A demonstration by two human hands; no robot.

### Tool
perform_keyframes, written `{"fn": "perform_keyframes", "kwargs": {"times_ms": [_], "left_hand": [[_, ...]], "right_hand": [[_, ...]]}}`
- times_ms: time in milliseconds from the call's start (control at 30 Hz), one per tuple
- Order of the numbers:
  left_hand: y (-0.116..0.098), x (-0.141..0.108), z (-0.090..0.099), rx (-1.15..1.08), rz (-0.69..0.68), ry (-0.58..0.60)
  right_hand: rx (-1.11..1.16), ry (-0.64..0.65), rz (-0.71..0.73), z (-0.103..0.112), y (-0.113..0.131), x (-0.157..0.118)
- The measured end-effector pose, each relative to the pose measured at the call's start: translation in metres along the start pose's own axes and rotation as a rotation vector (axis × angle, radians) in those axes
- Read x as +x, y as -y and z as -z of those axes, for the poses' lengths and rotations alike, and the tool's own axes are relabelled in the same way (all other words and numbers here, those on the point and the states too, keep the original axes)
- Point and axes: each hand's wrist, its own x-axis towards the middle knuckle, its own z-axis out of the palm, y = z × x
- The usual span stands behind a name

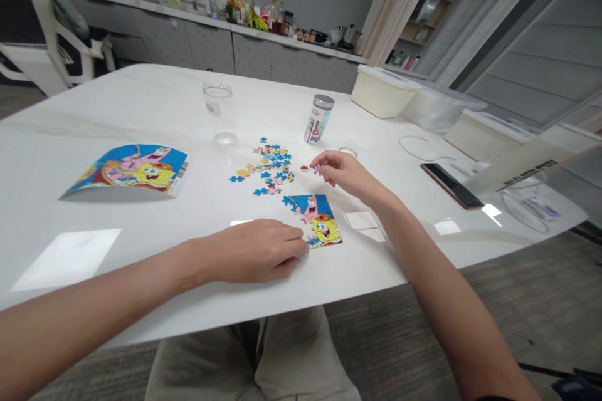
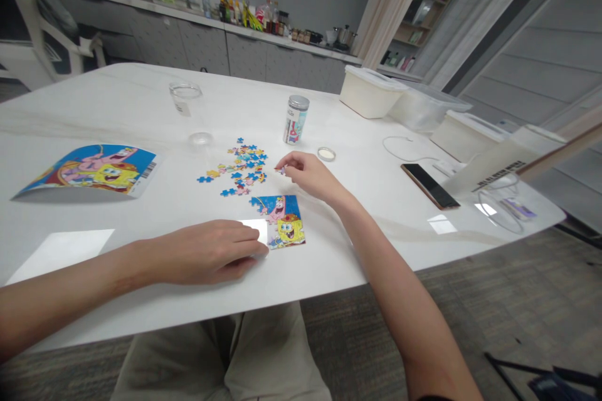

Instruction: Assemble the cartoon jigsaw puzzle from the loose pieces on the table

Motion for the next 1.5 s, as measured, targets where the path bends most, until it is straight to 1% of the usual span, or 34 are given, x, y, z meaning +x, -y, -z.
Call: {"fn": "perform_keyframes", "kwargs": {"times_ms": [100, 267, 733, 1500], "left_hand": [[0.0001, -0.0002, 0.0000, -0.001, -0.002, -0.008], [0.0003, -0.0007, -0.0007, -0.002, 0.003, -0.011], [0.0010, -0.0008, -0.0012, -0.010, -0.004, -0.001], [-0.0001, -0.0008, -0.0004, -0.004, -0.001, -0.005]], "right_hand": [[0.081, -0.078, -0.025, 0.0011, 0.0007, 0.0019], [0.115, -0.111, -0.054, 0.0011, 0.0027, 0.0014], [0.050, -0.128, -0.056, 0.0003, 0.0029, 0.0007], [0.019, -0.095, -0.050, -0.0022, -0.0006, -0.0004]]}}
